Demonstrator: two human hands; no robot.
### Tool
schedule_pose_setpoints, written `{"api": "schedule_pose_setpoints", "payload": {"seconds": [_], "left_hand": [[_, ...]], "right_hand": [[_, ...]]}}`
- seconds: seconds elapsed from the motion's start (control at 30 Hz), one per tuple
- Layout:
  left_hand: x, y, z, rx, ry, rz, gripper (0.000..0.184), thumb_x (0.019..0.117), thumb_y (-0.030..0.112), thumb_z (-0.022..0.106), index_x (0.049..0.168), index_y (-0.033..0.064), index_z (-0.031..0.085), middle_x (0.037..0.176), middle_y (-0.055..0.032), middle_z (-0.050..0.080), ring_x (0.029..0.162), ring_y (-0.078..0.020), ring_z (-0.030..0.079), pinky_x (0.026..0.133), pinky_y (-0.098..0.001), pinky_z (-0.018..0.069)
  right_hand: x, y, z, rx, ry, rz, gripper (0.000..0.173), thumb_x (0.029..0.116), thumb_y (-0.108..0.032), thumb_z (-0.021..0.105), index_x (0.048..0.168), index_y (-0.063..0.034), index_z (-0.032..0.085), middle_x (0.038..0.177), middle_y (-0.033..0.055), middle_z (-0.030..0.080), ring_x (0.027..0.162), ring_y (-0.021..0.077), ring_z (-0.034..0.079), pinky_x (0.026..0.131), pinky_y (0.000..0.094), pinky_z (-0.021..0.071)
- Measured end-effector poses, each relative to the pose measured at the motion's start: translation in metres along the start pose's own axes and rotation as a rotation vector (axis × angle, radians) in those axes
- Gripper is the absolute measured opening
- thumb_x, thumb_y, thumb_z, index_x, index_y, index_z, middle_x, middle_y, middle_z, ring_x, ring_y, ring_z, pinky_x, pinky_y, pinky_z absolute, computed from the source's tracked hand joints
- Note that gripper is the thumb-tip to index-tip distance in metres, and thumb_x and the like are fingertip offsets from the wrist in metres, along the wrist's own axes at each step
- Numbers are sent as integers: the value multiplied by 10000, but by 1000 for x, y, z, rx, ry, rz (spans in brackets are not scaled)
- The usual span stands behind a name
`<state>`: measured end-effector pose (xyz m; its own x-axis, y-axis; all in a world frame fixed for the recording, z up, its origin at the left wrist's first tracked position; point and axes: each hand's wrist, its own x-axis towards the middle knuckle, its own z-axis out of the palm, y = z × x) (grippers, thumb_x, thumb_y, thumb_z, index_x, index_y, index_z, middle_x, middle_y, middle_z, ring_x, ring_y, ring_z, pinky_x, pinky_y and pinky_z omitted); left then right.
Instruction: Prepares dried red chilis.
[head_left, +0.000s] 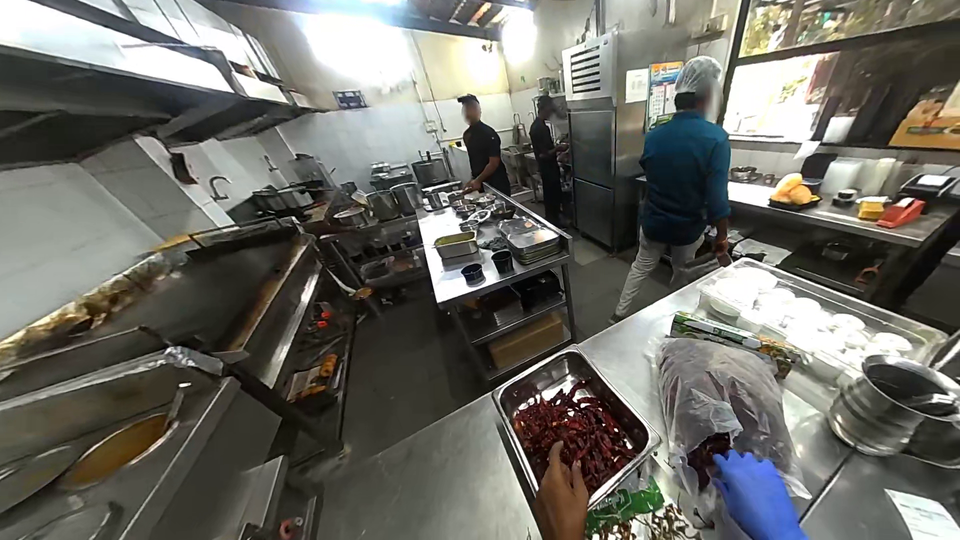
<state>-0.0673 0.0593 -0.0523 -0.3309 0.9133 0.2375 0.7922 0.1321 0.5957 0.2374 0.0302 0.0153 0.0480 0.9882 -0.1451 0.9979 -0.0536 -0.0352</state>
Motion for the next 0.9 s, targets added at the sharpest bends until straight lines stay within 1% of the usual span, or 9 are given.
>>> {"api": "schedule_pose_setpoints", "payload": {"seconds": [0.03, 0.1, 0.27, 0.37, 0.53, 0.63, 0.73, 0.83, 0.9], "left_hand": [[0, -1, 1, 12, 11, 7, 473, 965, 278, 611, 1414, 131, 591, 754, -29, 679, 644, -220, 656, 618, -496, 562], [0, -1, 2, 24, 24, 14, 422, 979, 291, 593, 1373, 145, 626, 760, -29, 683, 647, -216, 660, 613, -494, 561], [7, 9, -2, 167, -49, -78, 362, 1019, 345, 559, 1324, 178, 659, 930, -86, 762, 818, -286, 743, 717, -538, 589], [11, 20, -1, 286, -128, -141, 430, 1058, 421, 474, 1397, 191, 607, 943, -109, 762, 872, -312, 748, 756, -530, 589], [14, 23, -3, 276, -166, -146, 470, 1073, 490, 416, 1407, 209, 590, 882, -115, 750, 847, -324, 743, 747, -526, 587], [9, 14, -15, 92, -88, -58, 431, 1070, 461, 451, 1299, 180, 683, 850, -147, 743, 787, -376, 731, 707, -610, 571], [-4, 11, -27, -30, -57, 61, 442, 1087, 405, 429, 1275, 111, 700, 818, -182, 731, 733, -394, 716, 691, -640, 550], [-17, -2, -29, -117, -18, 236, 447, 1056, 439, 477, 1213, 99, 721, 713, -74, 698, 590, -239, 671, 575, -509, 560], [-27, -14, -30, -130, -34, 380, 488, 984, 479, 585, 1179, 60, 741, 818, -61, 744, 706, -220, 712, 672, -483, 597]], "right_hand": [[25, 19, 63, 0, 292, -85, 371, 835, -312, 755, 1155, -123, 753, 1132, 203, 711, 1074, 465, 647, 906, 682, 497], [56, 32, 116, -58, 327, -176, 454, 752, -336, 820, 1171, -182, 735, 1091, 184, 700, 1037, 465, 635, 835, 682, 507], [73, 23, 110, -69, 206, -185, 245, 847, -389, 693, 959, -179, 753, 995, 126, 715, 981, 382, 666, 836, 613, 519], [74, 24, 90, 13, 97, -152, 261, 901, -402, 651, 1020, -197, 760, 1052, 92, 729, 1061, 343, 663, 945, 598, 483], [79, 33, 74, 297, 170, -136, 299, 942, -453, 576, 1018, -226, 755, 1043, 31, 740, 1041, 259, 692, 933, 551, 529], [66, 32, 43, 567, 148, -119, 262, 1013, -356, 564, 1072, -206, 771, 1040, 22, 749, 1007, 210, 708, 914, 517, 564], [49, 32, 20, 816, 185, -28, 183, 1020, -229, 613, 1020, -154, 780, 954, 22, 755, 899, 172, 714, 865, 471, 580], [45, 42, 22, 802, 189, -55, 166, 1006, -181, 633, 1071, -166, 785, 1032, 26, 763, 953, 177, 719, 900, 491, 574], [45, 44, 25, 620, 128, -143, 197, 956, -220, 697, 1135, -201, 776, 1079, 43, 752, 1004, 225, 707, 920, 530, 560]]}}
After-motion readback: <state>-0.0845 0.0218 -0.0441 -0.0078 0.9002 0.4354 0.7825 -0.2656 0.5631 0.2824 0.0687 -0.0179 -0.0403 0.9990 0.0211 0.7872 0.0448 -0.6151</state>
